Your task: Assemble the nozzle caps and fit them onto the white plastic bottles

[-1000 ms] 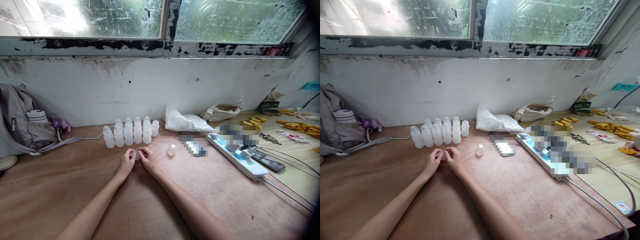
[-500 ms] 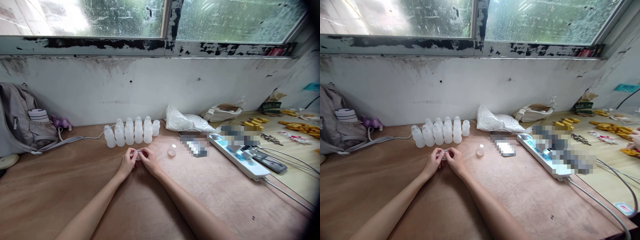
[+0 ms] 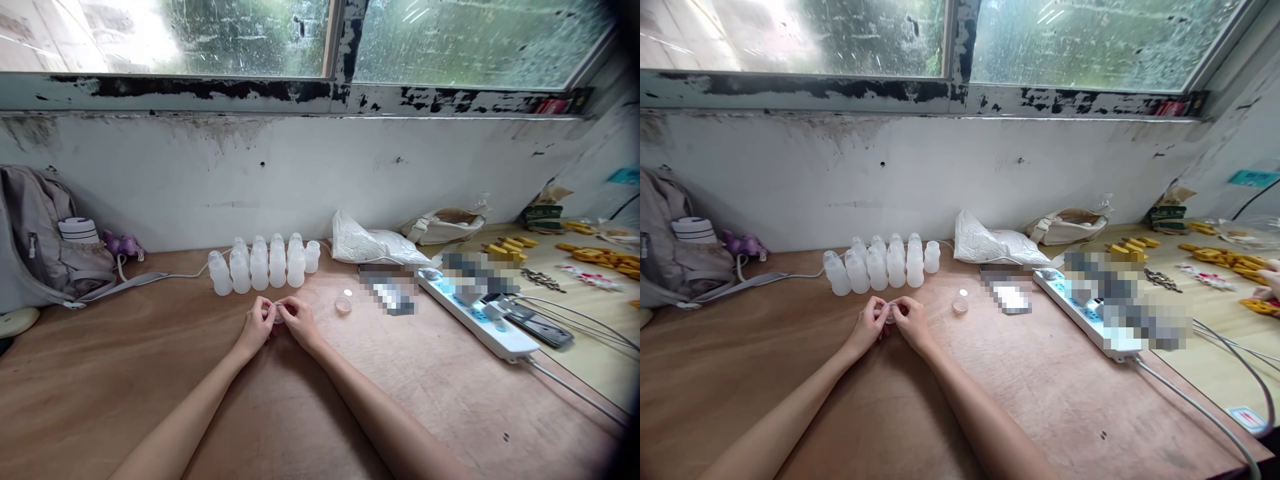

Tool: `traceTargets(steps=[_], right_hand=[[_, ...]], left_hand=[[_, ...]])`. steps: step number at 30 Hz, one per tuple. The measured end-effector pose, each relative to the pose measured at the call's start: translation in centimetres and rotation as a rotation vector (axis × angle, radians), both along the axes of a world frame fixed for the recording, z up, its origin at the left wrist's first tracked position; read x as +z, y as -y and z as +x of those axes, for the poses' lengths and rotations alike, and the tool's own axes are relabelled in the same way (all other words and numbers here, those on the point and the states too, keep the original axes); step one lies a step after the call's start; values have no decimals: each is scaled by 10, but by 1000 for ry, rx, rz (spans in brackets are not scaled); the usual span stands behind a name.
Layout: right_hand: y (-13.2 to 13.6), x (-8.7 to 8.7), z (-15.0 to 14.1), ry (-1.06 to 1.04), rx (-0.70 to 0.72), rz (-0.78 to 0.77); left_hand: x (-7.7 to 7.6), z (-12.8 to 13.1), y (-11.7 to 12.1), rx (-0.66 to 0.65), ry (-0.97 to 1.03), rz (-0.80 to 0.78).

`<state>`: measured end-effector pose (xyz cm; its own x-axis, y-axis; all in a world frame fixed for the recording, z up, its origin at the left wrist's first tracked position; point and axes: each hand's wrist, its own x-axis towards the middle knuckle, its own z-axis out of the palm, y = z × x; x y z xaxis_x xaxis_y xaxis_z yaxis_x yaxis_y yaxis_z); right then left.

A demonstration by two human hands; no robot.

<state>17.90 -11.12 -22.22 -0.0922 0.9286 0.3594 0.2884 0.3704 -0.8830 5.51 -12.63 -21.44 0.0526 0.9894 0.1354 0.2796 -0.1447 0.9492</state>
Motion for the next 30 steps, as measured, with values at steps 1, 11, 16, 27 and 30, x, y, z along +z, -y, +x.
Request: traceTargets(steps=[1, 11, 16, 27, 30], right_hand=[[0, 0, 0, 3, -1, 3], [1, 2, -2, -21, -22, 6], [-1, -2, -1, -93, 22, -93], [-1, -3, -1, -4, 7, -37], [-1, -5, -1, -3, 21, -25]], left_hand=[[0, 0, 0, -1, 2, 0], [-5, -1, -2, 34, 28, 11], [-5, -1, -4, 53, 48, 0], [2, -1, 0, -6, 38, -9], [2, -2, 0, -9, 43, -9]])
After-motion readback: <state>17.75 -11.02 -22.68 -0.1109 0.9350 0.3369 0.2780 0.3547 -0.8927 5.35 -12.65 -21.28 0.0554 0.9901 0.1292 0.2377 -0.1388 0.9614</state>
